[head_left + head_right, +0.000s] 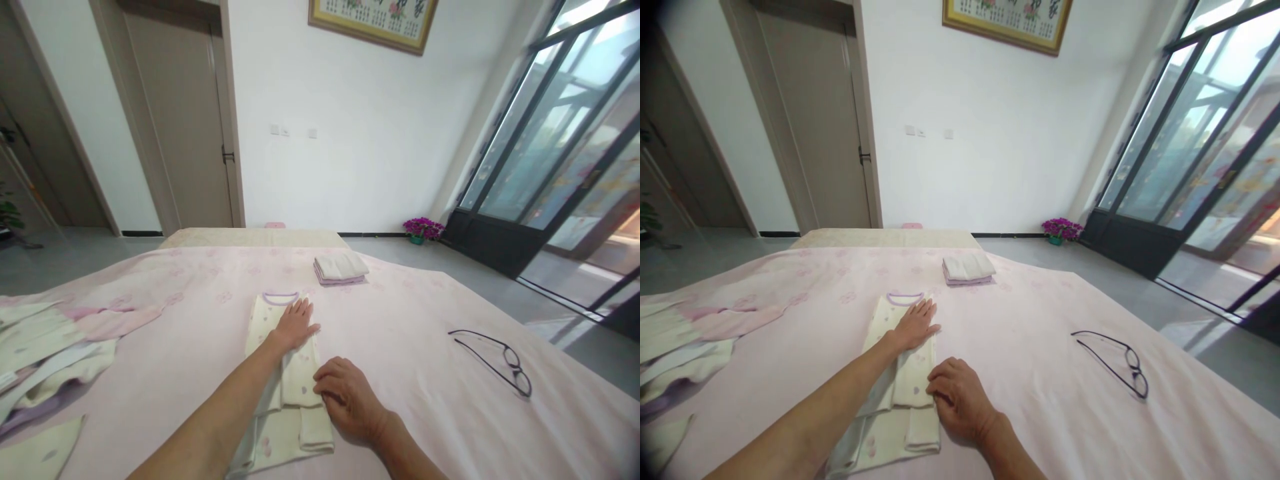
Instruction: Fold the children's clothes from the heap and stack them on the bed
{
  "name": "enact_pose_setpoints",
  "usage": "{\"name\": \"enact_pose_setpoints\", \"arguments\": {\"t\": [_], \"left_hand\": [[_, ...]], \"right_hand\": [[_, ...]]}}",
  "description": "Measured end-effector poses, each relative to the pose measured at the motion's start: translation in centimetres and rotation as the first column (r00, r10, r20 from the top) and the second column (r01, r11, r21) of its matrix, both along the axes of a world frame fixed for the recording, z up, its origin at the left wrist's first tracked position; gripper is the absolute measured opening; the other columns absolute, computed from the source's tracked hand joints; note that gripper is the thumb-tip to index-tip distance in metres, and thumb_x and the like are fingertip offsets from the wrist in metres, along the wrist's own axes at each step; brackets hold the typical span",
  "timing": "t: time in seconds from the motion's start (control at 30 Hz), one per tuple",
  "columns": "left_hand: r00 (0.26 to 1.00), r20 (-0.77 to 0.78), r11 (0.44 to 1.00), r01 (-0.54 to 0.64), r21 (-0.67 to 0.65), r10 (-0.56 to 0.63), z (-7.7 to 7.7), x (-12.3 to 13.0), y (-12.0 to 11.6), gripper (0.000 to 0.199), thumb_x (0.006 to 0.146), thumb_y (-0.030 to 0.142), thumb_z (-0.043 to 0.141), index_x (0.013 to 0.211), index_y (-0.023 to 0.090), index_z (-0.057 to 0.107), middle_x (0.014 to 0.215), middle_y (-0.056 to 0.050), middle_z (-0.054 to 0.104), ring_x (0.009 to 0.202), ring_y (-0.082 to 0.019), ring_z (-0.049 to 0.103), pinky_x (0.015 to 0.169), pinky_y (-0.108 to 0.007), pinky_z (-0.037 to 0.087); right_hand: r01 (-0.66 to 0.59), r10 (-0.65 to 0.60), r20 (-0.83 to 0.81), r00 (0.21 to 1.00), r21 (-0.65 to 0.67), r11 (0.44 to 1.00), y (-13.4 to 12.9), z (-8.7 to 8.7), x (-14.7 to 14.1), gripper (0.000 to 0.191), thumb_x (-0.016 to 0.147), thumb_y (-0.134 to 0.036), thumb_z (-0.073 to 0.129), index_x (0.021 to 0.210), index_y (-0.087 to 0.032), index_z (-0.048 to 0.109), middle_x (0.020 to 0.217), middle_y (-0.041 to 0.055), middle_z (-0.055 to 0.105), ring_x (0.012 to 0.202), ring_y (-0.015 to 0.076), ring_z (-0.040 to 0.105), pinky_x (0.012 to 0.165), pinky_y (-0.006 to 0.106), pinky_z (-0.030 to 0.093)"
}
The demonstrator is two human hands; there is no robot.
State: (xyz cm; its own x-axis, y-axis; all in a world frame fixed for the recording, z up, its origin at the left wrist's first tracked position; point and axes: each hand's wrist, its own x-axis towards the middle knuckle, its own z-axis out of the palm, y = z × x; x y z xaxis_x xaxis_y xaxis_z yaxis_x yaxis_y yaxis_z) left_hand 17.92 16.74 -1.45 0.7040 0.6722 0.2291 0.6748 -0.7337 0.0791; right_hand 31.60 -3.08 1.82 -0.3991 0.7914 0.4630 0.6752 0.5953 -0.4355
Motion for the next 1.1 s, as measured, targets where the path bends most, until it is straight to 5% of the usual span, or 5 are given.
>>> {"name": "enact_pose_setpoints", "arguments": {"t": [0.3, 0.57, 0.7, 0.9, 1.1], "left_hand": [[0.999, 0.051, 0.998, -0.019, 0.057, 0.016, 0.6, -1.9, -1.7, 0.054, 0.098, 0.042, 0.038, 0.146, 0.017, 0.039, 0.152, -0.016, 0.04, 0.143, -0.03, 0.033, 0.116, -0.054, 0.021], [0.992, 0.067, 0.993, 0.108, 0.04, -0.11, 1.5, -9.2, -10.0, 0.058, 0.098, 0.049, 0.042, 0.148, 0.022, 0.036, 0.153, -0.01, 0.041, 0.144, -0.028, 0.03, 0.118, -0.05, 0.021], [0.987, 0.012, 0.986, 0.163, -0.039, -0.163, 1.1, -10.5, -13.1, 0.069, 0.092, 0.054, 0.052, 0.151, 0.024, 0.033, 0.157, -0.011, 0.034, 0.145, -0.032, 0.028, 0.117, -0.052, 0.023], [0.964, 0.173, 0.975, 0.216, -0.05, -0.204, 1.9, -12.0, -12.8, 0.048, 0.099, 0.045, 0.044, 0.142, 0.025, 0.047, 0.147, -0.009, 0.049, 0.141, -0.028, 0.036, 0.114, -0.053, 0.031], [0.895, 0.422, 0.989, 0.149, 0.017, -0.142, 2.4, -19.1, -13.1, 0.025, 0.098, 0.02, 0.046, 0.116, 0.022, 0.063, 0.111, -0.007, 0.067, 0.105, -0.017, 0.063, 0.091, -0.032, 0.053]], "right_hand": [[-0.015, 0.015, -0.016, 1.0, 0.013, 1.0, -0.1, 0.1, 0.1, 0.029, 0.071, -0.004, 0.054, 0.086, -0.024, 0.068, 0.093, 0.0035, 0.068, 0.086, 0.019, 0.059, 0.081, 0.035, 0.045], [-0.008, 0.008, 0.003, 1.0, -0.007, 1.0, 0.1, -0.2, 0.3, 0.03, 0.074, -0.004, 0.051, 0.09, -0.024, 0.067, 0.091, 0.0048, 0.066, 0.085, 0.0199, 0.056, 0.078, 0.035, 0.044], [-0.016, 0.016, 0.014, 1.0, -0.016, 1.0, 0.2, -0.6, 0.3, 0.028, 0.075, -0.006, 0.052, 0.089, -0.024, 0.067, 0.092, 0.0052, 0.065, 0.085, 0.0202, 0.056, 0.078, 0.035, 0.045], [0.028, -0.025, 0.053, 0.998, -0.052, 0.998, 0.1, -0.7, 0.4, 0.027, 0.079, -0.007, 0.053, 0.093, -0.024, 0.069, 0.092, 0.0054, 0.065, 0.085, 0.0191, 0.057, 0.077, 0.032, 0.045], [0.046, -0.034, 0.158, 0.987, -0.071, 0.996, 0.0, 0.5, 0.8, 0.022, 0.09, -0.015, 0.052, 0.1, -0.024, 0.069, 0.093, 0.0049, 0.066, 0.087, 0.0179, 0.058, 0.077, 0.03, 0.044]]}}
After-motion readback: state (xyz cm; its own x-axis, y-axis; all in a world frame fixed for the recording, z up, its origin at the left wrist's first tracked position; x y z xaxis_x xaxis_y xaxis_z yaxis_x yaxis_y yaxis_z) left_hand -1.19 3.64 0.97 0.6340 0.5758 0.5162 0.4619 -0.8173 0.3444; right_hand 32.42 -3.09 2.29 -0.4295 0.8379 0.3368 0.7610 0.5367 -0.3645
